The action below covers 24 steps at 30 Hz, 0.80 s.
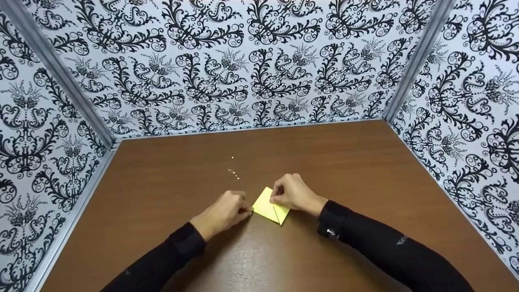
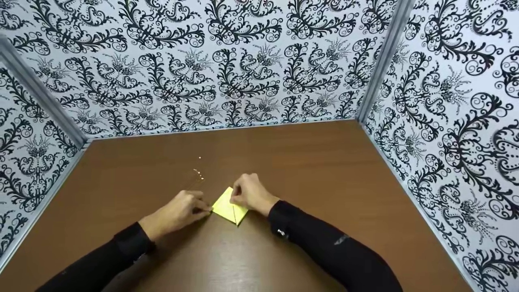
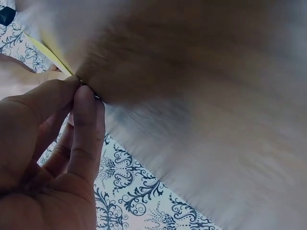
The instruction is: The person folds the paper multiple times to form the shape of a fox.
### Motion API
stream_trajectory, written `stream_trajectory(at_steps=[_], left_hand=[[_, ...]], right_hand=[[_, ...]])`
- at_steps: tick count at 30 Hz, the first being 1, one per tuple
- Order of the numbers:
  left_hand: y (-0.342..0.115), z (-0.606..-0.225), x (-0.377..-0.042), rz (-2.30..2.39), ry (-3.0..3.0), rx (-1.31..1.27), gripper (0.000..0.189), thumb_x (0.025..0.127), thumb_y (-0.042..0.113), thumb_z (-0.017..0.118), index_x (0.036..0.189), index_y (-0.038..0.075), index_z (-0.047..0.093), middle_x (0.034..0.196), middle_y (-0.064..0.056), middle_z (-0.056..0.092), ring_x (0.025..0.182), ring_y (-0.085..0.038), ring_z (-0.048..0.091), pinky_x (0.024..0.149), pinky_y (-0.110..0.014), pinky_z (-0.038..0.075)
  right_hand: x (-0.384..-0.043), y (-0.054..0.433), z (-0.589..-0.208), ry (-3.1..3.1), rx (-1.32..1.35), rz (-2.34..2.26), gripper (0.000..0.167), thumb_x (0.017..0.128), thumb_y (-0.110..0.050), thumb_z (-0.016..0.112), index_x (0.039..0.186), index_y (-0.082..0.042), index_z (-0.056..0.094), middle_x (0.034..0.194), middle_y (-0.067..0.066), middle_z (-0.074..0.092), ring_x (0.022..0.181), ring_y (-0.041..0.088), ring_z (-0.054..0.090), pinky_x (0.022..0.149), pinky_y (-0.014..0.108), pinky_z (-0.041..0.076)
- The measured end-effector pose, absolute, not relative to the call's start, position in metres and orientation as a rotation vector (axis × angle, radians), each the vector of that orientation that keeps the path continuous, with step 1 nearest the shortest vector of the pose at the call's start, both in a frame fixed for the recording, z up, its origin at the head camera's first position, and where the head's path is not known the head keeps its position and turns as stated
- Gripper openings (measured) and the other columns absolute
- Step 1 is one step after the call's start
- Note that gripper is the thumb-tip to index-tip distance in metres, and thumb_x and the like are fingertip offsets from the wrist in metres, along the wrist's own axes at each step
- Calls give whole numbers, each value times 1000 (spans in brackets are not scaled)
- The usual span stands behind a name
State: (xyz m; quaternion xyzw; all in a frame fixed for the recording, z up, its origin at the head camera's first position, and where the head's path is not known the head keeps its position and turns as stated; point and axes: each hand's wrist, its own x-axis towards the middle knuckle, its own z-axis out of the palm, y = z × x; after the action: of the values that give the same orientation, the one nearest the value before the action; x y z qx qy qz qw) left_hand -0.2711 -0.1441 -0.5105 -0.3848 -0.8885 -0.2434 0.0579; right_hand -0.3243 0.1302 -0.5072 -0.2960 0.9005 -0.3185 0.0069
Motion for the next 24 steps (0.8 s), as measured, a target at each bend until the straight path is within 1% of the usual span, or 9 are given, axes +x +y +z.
stream_trajectory(at_steps=[4,6,9,13,17,22,24], left_hand=[[-150,-509,-267,-724,-2686,-1202,12,101,-2,87,93,5,90,82,-4,64,78,-2,55,67,-17,55],[-151,-509,-266,-712,-2685,-1210,11,102,-1,87,95,6,91,83,-4,64,79,-3,55,68,-17,55],[-152,-509,-267,-694,-2696,-1215,8,102,1,88,102,7,93,86,-4,67,80,-4,62,71,-18,58],[-153,-507,-268,-679,-2699,-1221,8,101,0,89,106,5,94,87,-5,70,80,-9,66,71,-20,58],[-152,-505,-269,-679,-2701,-1226,7,101,0,89,103,5,93,86,-6,72,79,-9,64,70,-20,57],[-151,-503,-270,-686,-2708,-1221,8,100,0,89,103,6,94,86,-4,72,79,-5,60,70,-18,56],[-151,-503,-270,-695,-2710,-1210,8,100,0,89,104,5,94,87,-4,74,79,-4,61,70,-18,57]], right_hand=[[-323,130,-508,2820,-921,-991,15,94,-12,98,82,-16,90,78,-6,85,71,1,65,74,25,57],[-323,130,-508,2817,-924,-996,15,94,-12,98,82,-16,90,79,-5,85,71,2,66,74,25,57],[-323,131,-507,2801,-949,-1013,14,96,-10,97,84,-14,90,81,-2,86,70,1,67,72,23,57],[-323,132,-506,2792,-976,-1033,13,96,-8,96,85,-12,90,83,1,86,69,0,66,69,20,57],[-323,131,-508,2809,-965,-1026,14,95,-8,96,83,-13,89,81,-1,86,70,1,65,70,20,55],[-322,130,-507,2824,-948,-1013,14,93,-8,96,82,-13,89,80,-2,85,72,1,65,72,21,55],[-322,128,-505,2824,-937,-1008,14,93,-8,96,82,-13,89,80,-2,85,72,1,65,72,21,56]])
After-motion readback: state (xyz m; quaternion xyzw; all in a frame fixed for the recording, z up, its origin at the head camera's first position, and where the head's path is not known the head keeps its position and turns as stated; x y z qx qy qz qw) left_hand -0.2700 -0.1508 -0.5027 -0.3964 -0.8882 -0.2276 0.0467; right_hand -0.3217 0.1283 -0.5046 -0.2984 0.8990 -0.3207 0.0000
